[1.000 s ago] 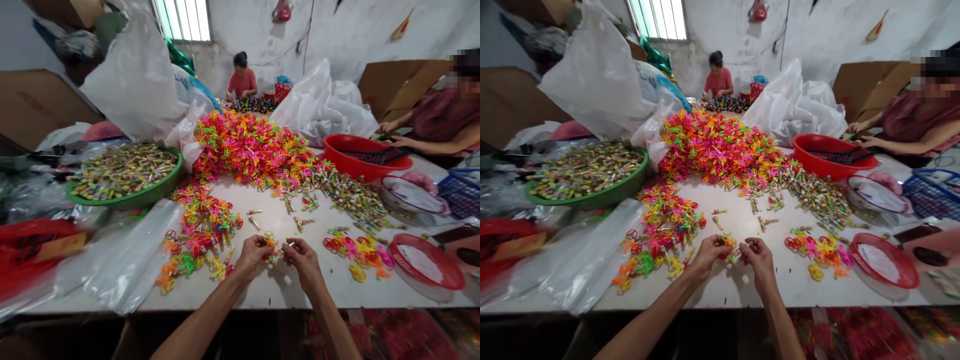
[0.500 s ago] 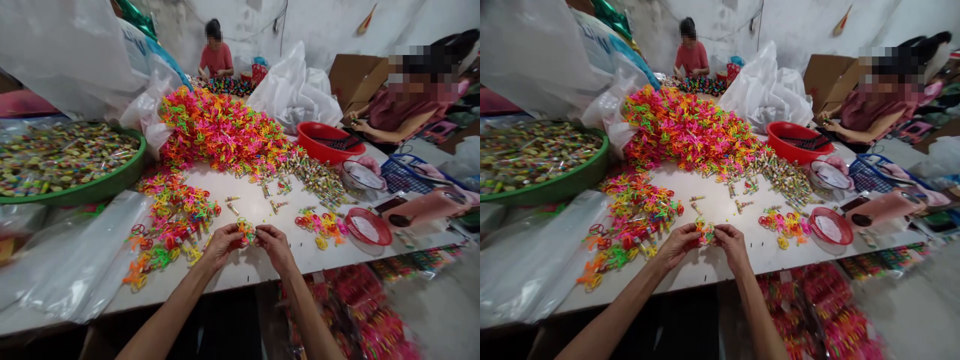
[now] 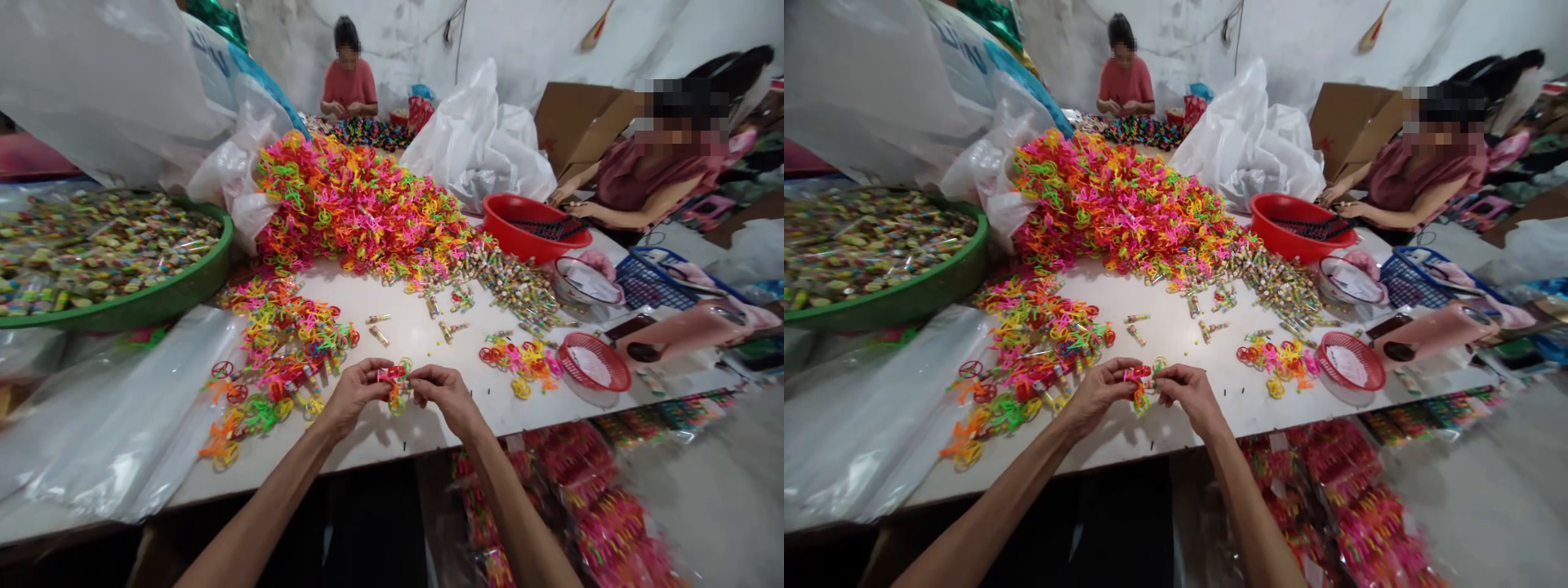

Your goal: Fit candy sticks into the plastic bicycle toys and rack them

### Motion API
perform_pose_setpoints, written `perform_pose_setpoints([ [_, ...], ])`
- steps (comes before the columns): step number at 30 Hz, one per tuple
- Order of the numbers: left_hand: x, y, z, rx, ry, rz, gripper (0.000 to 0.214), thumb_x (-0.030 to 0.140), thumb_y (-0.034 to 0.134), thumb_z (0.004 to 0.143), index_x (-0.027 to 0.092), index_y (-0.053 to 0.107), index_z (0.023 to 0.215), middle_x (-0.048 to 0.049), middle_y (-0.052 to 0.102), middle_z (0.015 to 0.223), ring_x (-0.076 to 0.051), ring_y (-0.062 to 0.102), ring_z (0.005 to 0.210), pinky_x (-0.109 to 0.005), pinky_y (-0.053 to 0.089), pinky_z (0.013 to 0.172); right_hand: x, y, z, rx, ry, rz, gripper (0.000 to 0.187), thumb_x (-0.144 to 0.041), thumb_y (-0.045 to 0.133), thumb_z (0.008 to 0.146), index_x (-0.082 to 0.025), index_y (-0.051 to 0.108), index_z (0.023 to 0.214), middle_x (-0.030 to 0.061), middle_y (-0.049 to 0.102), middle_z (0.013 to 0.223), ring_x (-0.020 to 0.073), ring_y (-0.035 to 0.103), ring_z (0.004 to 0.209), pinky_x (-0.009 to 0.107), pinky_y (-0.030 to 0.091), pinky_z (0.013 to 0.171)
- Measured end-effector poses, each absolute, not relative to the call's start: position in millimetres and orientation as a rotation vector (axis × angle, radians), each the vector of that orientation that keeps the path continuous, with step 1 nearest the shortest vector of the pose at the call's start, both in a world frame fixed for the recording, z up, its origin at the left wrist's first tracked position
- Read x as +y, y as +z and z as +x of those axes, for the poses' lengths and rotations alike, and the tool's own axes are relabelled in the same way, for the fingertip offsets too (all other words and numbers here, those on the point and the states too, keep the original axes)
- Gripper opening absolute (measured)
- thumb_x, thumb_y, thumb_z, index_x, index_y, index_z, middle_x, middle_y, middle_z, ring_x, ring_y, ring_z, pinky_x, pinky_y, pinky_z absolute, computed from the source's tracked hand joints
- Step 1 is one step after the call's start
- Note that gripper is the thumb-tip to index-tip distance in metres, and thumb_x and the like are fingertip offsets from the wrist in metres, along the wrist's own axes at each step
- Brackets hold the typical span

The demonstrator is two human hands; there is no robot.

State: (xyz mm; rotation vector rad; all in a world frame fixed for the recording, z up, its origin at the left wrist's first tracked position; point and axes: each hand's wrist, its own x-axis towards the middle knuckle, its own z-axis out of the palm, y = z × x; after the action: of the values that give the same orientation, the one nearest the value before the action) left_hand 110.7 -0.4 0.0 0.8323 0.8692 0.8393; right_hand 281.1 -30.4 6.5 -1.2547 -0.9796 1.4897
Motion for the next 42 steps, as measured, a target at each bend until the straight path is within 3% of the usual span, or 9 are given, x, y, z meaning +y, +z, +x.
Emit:
perform_pose_setpoints([
  [9,-6,-8,108,0.826,0.757,0.772,0.037,0.021,0.076,0.057,0.011,0.064,0.091,-0.0101,0.070,0.083,-0.016,0.063,0.070,-0.026,0.046,0.062,-39,-2,280,-0.819,1.636,-1.135,0.019,-0.028,0.072,0.063,-0.014,0.068,0.074,0.0002,0.063,0.054,0.0092,0.055,0.049,0.021,0.042,0.051],
  [16,-10,-11,107,0.822,0.777,0.815,0.035,0.021,0.075,0.058,0.013,0.064,0.090,-0.0074,0.070,0.081,-0.013,0.062,0.068,-0.023,0.046,0.062,-40,-5,278,-0.789,1.694,-1.158,0.024,-0.034,0.073,0.061,-0.013,0.065,0.070,0.0020,0.065,0.057,0.0089,0.054,0.040,0.019,0.041,0.042],
  [21,-14,-9,100,0.862,0.800,0.865,0.029,0.021,0.075,0.058,0.014,0.065,0.084,-0.0052,0.069,0.076,-0.012,0.061,0.066,-0.022,0.046,0.062,-49,-1,267,-0.894,1.548,-1.221,0.022,-0.035,0.070,0.065,-0.014,0.065,0.068,0.0014,0.065,0.058,0.0097,0.055,0.042,0.021,0.044,0.044],
  [27,-20,-8,81,1.079,0.840,1.106,0.021,0.021,0.074,0.055,0.015,0.066,0.074,-0.0030,0.067,0.068,-0.014,0.060,0.063,-0.024,0.047,0.061,-66,-6,227,-0.881,1.319,-1.358,0.019,-0.035,0.067,0.067,-0.016,0.064,0.063,-0.0025,0.057,0.045,0.0098,0.053,0.041,0.021,0.044,0.045],
  [31,-17,-3,70,1.130,0.833,1.157,0.019,0.019,0.073,0.054,0.015,0.066,0.072,-0.0019,0.066,0.065,-0.013,0.059,0.059,-0.022,0.045,0.057,-64,-15,214,-0.757,1.395,-1.291,0.021,-0.035,0.069,0.065,-0.015,0.065,0.066,-0.0008,0.060,0.049,0.0096,0.053,0.041,0.021,0.044,0.044],
  [36,-19,8,64,1.072,0.807,1.043,0.023,0.022,0.073,0.056,0.016,0.066,0.076,-0.0049,0.068,0.073,-0.015,0.061,0.066,-0.024,0.047,0.062,-62,-13,214,-0.692,1.564,-1.143,0.024,-0.037,0.070,0.064,-0.014,0.064,0.067,0.0022,0.064,0.057,0.0099,0.054,0.041,0.021,0.044,0.043],
  [42,-35,2,65,1.215,0.844,1.200,0.012,0.020,0.069,0.057,0.019,0.066,0.068,-0.0002,0.064,0.063,-0.013,0.057,0.058,-0.022,0.045,0.056,-85,-18,195,-0.653,1.321,-1.366,0.021,-0.038,0.068,0.066,-0.017,0.064,0.065,-0.0016,0.059,0.051,0.0104,0.053,0.044,0.022,0.044,0.045],
])
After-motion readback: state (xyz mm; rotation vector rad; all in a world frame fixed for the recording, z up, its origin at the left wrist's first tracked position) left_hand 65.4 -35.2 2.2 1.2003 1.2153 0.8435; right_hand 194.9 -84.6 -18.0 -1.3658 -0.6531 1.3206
